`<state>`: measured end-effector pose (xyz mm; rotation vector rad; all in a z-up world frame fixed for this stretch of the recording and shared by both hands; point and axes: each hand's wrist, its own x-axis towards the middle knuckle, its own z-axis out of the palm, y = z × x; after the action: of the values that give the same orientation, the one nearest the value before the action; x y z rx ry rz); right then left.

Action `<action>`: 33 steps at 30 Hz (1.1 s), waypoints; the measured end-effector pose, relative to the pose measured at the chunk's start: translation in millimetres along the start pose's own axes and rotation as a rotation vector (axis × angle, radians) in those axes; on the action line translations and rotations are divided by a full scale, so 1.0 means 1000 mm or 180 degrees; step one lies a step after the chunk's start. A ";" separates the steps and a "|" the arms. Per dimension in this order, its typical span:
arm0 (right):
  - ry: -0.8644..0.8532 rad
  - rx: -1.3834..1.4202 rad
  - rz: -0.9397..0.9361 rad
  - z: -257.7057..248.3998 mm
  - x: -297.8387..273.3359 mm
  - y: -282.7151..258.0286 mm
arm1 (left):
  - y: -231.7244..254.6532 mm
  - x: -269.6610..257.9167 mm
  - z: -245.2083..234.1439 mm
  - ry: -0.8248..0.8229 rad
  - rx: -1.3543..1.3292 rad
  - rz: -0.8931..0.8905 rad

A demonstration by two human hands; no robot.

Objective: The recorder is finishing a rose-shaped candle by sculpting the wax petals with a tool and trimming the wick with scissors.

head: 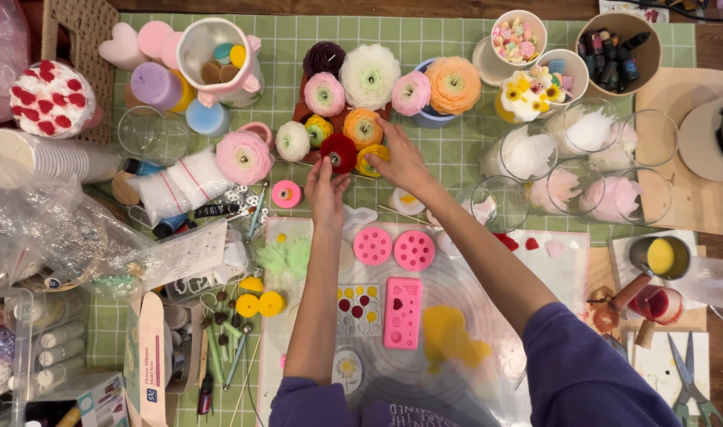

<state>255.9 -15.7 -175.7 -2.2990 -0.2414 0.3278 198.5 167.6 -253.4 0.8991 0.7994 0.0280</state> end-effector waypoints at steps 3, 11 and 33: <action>-0.0026 0.0114 0.0085 -0.001 -0.002 -0.002 | -0.008 0.008 -0.006 -0.0176 -0.0471 0.0107; 0.0159 0.0267 -0.0158 -0.002 -0.005 -0.001 | -0.010 0.004 -0.004 -0.0043 -0.0740 0.0046; 0.0435 0.0308 0.0159 -0.002 -0.002 0.014 | -0.018 0.007 -0.017 -0.0200 -0.0553 -0.0013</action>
<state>255.4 -27.1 -184.5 -2.2233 -0.0973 0.2020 187.0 170.3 -276.5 0.7305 0.7286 0.0645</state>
